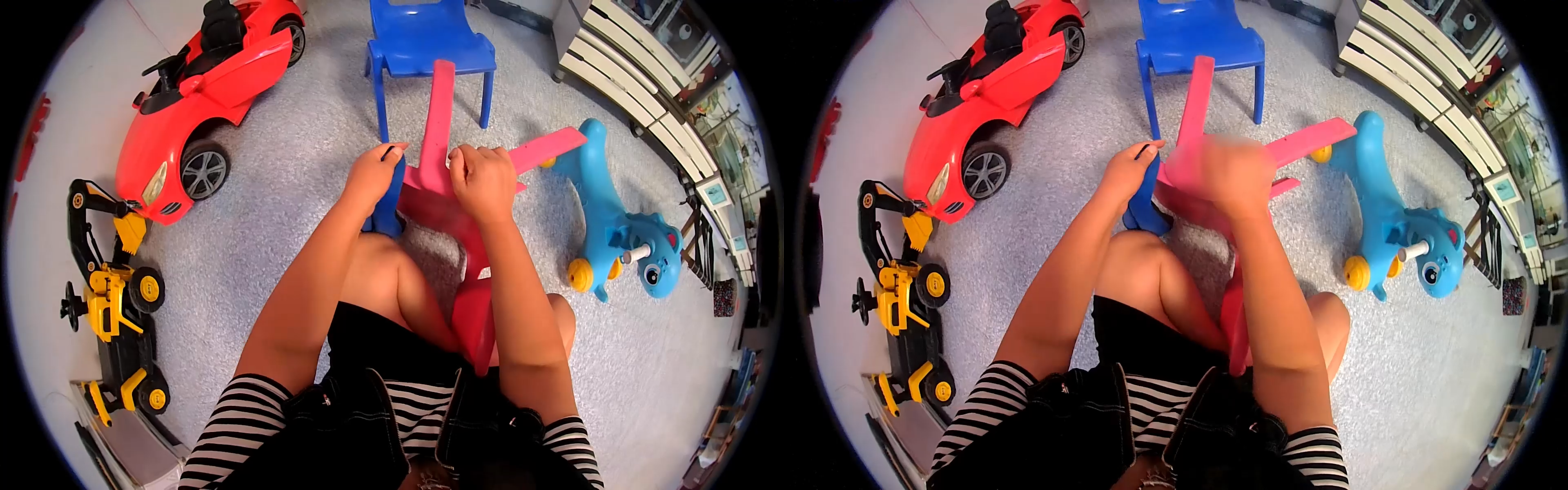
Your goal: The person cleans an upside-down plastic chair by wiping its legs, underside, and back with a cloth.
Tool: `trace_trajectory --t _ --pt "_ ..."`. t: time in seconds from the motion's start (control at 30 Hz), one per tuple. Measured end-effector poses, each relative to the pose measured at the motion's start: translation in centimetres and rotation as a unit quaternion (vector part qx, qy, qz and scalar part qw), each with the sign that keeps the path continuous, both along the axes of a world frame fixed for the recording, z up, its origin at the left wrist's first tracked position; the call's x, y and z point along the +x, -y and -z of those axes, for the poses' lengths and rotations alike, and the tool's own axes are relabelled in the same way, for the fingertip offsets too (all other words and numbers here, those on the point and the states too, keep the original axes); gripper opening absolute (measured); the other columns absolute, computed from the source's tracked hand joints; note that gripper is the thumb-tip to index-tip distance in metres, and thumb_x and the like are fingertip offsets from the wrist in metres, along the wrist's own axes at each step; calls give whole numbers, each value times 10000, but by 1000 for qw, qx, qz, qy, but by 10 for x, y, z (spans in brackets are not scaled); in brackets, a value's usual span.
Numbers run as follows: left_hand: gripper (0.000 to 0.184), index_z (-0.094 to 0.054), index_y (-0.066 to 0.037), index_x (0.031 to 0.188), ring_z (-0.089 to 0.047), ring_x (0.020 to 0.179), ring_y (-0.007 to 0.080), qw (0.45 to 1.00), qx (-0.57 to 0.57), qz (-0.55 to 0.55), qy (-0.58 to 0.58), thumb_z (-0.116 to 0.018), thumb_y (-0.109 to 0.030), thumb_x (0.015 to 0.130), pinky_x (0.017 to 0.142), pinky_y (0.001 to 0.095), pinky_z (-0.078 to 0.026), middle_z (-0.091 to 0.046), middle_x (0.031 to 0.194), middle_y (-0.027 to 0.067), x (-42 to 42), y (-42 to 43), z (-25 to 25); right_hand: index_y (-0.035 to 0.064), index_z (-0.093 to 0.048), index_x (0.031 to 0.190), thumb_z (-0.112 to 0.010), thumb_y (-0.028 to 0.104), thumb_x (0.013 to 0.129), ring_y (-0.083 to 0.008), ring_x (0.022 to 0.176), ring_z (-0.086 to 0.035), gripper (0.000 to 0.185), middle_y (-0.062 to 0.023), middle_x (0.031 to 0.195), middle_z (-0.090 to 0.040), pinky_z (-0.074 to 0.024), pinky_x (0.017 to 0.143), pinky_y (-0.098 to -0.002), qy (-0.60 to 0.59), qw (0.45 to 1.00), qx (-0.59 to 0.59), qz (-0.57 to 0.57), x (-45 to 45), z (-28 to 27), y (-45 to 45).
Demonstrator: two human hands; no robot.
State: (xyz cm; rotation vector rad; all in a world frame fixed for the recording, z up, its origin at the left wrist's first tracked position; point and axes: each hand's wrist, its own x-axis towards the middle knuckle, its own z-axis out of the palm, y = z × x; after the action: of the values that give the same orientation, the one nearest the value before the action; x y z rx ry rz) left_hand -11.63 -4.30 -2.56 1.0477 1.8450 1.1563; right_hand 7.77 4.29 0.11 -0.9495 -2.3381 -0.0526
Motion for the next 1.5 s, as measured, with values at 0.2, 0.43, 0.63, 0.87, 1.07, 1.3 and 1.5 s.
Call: trace_trajectory --t 0.2,0.43,0.63,0.87,1.07,1.3,1.5 --pt "410 -593 -111 1450 -566 1314 232 999 -3 40 18 -548 -259 1070 1112 336 -414 -606 1435 170 19 15 2 114 -703 831 -656 204 870 -326 729 -639 108 -116 774 -674 -487 714 -458 -25 996 80 -24 1 23 -13" --pt "369 -646 -155 1363 -654 1162 391 992 -7 -27 -126 -537 -321 1051 997 445 -502 -700 1218 212 9 -4 9 132 -713 891 -669 213 819 -326 777 -653 117 -114 846 -687 -500 735 -453 51 993 107 26 1 27 -13" --pt "447 -476 -138 1530 -651 841 143 947 -18 -17 321 -352 -325 1143 776 281 -547 -675 1324 143 -19 14 -3 131 -702 925 -670 223 815 -321 733 -622 147 -89 872 -690 -470 667 -478 -35 998 -29 -39 5 8 -5" --pt "429 -527 -139 1500 -676 956 204 992 48 91 70 -422 -310 1121 885 314 -541 -611 1425 153 6 20 16 136 -659 810 -665 206 806 -314 671 -612 71 -82 767 -646 -452 610 -463 10 991 132 -31 2 22 -14" --pt "420 -600 -150 1425 -626 1231 380 991 20 -52 -123 -536 -339 1055 1030 412 -483 -687 1265 229 14 3 8 108 -697 777 -650 169 896 -321 635 -586 142 -95 648 -621 -458 658 -447 -62 996 64 -19 1 16 -9" --pt "595 -497 -81 1508 -618 1269 349 1000 15 9 -16 -667 -335 998 1072 396 -467 -638 1363 233 17 24 1 102 -707 759 -644 176 912 -320 599 -577 181 -102 632 -623 -453 666 -441 -79 994 66 -34 1 5 -3" --pt "611 -525 -40 1464 -627 1242 354 998 2 -25 -65 -708 -348 968 1049 409 -486 -646 1332 229 15 6 2 105 -636 684 -661 197 875 -309 570 -577 213 -100 604 -597 -443 627 -448 -123 991 41 -45 -2 2 -2"
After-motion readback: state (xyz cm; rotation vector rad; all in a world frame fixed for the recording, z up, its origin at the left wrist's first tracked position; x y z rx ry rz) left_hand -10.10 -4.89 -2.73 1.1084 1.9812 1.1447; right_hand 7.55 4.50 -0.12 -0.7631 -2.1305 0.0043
